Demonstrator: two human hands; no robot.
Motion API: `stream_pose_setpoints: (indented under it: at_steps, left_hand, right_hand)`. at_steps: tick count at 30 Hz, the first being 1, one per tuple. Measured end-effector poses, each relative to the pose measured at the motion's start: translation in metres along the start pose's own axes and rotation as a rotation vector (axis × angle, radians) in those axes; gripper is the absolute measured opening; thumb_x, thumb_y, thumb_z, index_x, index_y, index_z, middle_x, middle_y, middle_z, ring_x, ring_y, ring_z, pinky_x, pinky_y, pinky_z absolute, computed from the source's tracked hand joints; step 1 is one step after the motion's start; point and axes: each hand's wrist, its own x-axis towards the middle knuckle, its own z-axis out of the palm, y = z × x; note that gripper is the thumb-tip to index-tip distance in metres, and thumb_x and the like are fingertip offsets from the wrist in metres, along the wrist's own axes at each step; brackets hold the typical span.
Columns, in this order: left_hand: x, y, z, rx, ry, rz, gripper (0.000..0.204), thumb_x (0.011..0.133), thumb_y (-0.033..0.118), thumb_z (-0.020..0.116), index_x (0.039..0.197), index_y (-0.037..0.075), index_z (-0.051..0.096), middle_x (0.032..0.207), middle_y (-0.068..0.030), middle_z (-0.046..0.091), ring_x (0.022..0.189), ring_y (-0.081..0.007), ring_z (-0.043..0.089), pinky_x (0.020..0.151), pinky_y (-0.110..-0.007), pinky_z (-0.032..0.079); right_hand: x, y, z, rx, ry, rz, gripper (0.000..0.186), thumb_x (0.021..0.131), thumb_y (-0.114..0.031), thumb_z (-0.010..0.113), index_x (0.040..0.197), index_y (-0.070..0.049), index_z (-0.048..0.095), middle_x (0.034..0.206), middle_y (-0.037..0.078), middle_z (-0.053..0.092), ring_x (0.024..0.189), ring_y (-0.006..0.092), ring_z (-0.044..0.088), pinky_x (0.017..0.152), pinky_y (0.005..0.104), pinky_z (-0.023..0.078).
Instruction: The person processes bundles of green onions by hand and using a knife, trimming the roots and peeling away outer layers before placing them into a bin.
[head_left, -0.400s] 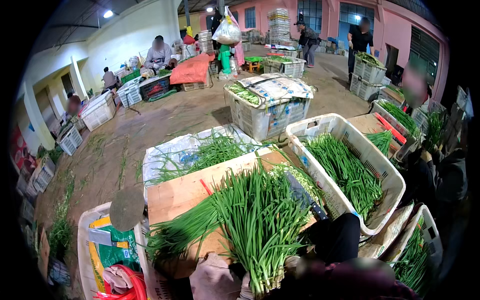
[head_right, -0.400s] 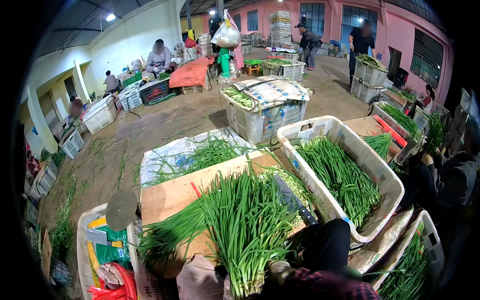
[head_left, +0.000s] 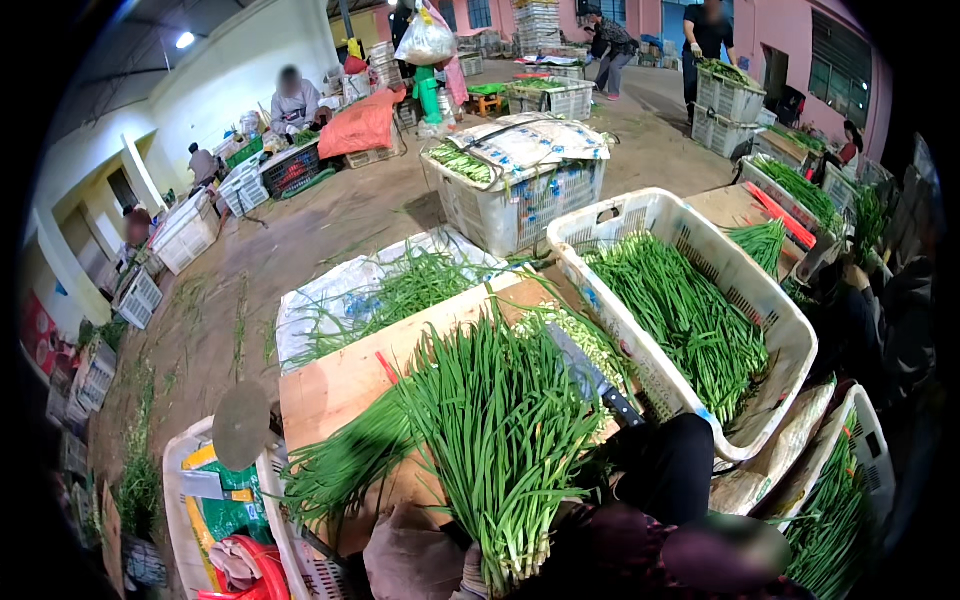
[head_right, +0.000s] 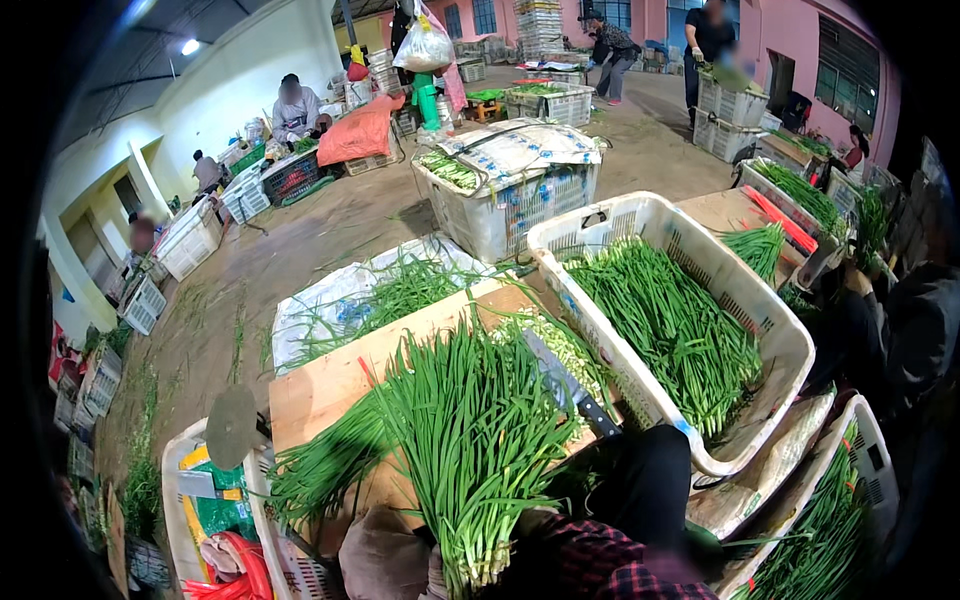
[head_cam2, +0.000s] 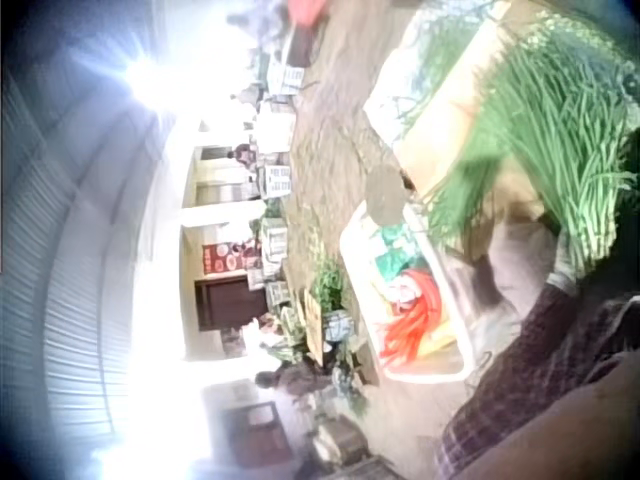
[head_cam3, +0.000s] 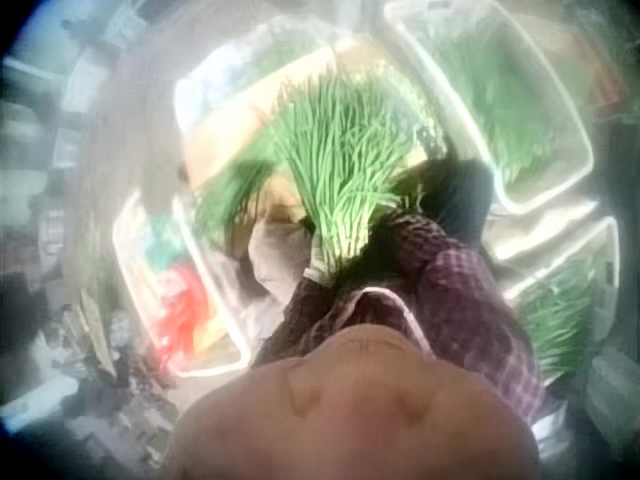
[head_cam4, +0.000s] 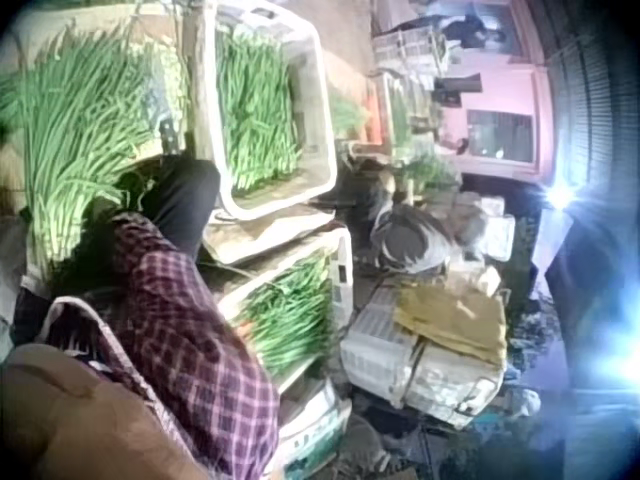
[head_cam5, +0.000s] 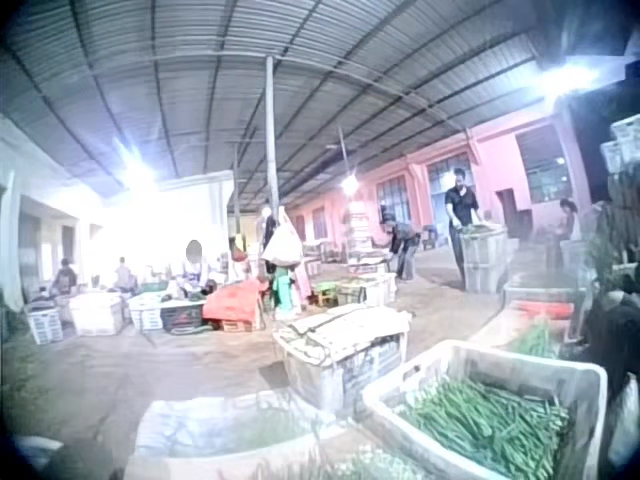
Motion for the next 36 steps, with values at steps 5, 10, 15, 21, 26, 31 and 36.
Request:
stream_pose_setpoints:
  at_steps: [5, 10, 15, 21, 26, 31, 36]
  left_hand:
    - [0.007, -0.009, -0.007, 1.349, -0.038, 0.609, 0.081, 0.073, 0.048, 0.063, 0.135, 0.005, 0.033, 0.135, -0.0184, 0.037, 0.12, -0.0388, 0.038, 0.099, -0.051, 0.033]
    - [0.008, -0.002, -0.011, 1.253, -0.076, 0.503, 0.076, 0.074, 0.046, 0.065, 0.133, 0.007, 0.037, 0.135, -0.0155, 0.04, 0.121, -0.0349, 0.04, 0.101, -0.05, 0.033]
    - [0.004, -0.013, -0.009, 1.189, -0.001, 0.544, 0.08, 0.068, 0.033, 0.075, 0.132, 0.003, 0.036, 0.132, -0.0179, 0.043, 0.12, -0.036, 0.042, 0.1, -0.052, 0.034]
    - [0.005, -0.011, -0.003, 1.249, 0.076, 0.447, 0.074, 0.068, 0.024, 0.076, 0.129, 0.003, 0.039, 0.127, -0.0154, 0.048, 0.116, -0.0323, 0.047, 0.098, -0.048, 0.038]
    - [-0.021, -0.048, 0.003, 1.615, 0.105, 0.668, 0.07, 0.069, 0.014, 0.072, 0.13, 0.005, 0.038, 0.123, -0.0118, 0.05, 0.113, -0.0269, 0.05, 0.098, -0.04, 0.041]
    - [-0.027, -0.081, 0.006, 2.293, 0.34, 1.362, 0.061, 0.067, 0.013, 0.073, 0.121, 0.003, 0.047, 0.111, -0.0111, 0.057, 0.096, -0.0238, 0.058, 0.083, -0.035, 0.048]
    - [-0.03, -0.087, 0.017, 2.597, 0.491, 1.592, 0.056, 0.068, 0.008, 0.069, 0.12, 0.002, 0.047, 0.11, -0.0112, 0.057, 0.092, -0.0212, 0.059, 0.078, -0.034, 0.05]
  right_hand:
    - [0.021, -0.013, 0.013, -0.076, 0.023, -0.009, 0.037, 0.08, -0.033, 0.057, 0.101, -0.002, 0.062, 0.089, 0.018, 0.063, 0.085, 0.0289, 0.061, 0.073, 0.0332, 0.048]
    - [-0.04, -0.042, -0.03, -0.043, 0.101, 0.068, 0.038, 0.08, -0.032, 0.056, 0.101, -0.002, 0.062, 0.089, 0.02, 0.063, 0.085, 0.0298, 0.061, 0.072, 0.0327, 0.048]
    - [-0.089, -0.038, -0.081, 1.417, 0.064, -0.031, 0.061, 0.08, -0.032, 0.068, 0.122, 0.005, 0.044, 0.107, 0.01, 0.057, 0.1, 0.022, 0.055, 0.085, 0.0346, 0.047]
    - [-0.042, -0.038, -0.084, 1.888, 0.039, -0.009, 0.071, 0.075, -0.054, 0.066, 0.117, 0.001, 0.048, 0.118, 0.009, 0.051, 0.102, 0.0151, 0.051, 0.084, 0.0309, 0.044]
    - [-0.033, -0.049, -0.081, 2.163, -0.032, -0.195, 0.071, 0.075, -0.044, 0.069, 0.125, -0.002, 0.043, 0.118, 0.006, 0.055, 0.104, 0.0187, 0.054, 0.088, 0.034, 0.044]
    - [-0.046, -0.07, -0.07, 1.824, 0.173, -0.071, 0.078, 0.079, -0.052, 0.061, 0.136, -0.005, 0.035, 0.14, 0.01, 0.035, 0.131, 0.0162, 0.025, 0.106, 0.0353, 0.021]
    - [-0.041, -0.067, -0.073, 1.66, -0.038, -0.014, 0.097, 0.075, -0.06, 0.059, 0.14, -0.002, 0.017, 0.148, 0.013, 0.014, 0.136, 0.0247, 0.011, 0.108, 0.0426, 0.014]
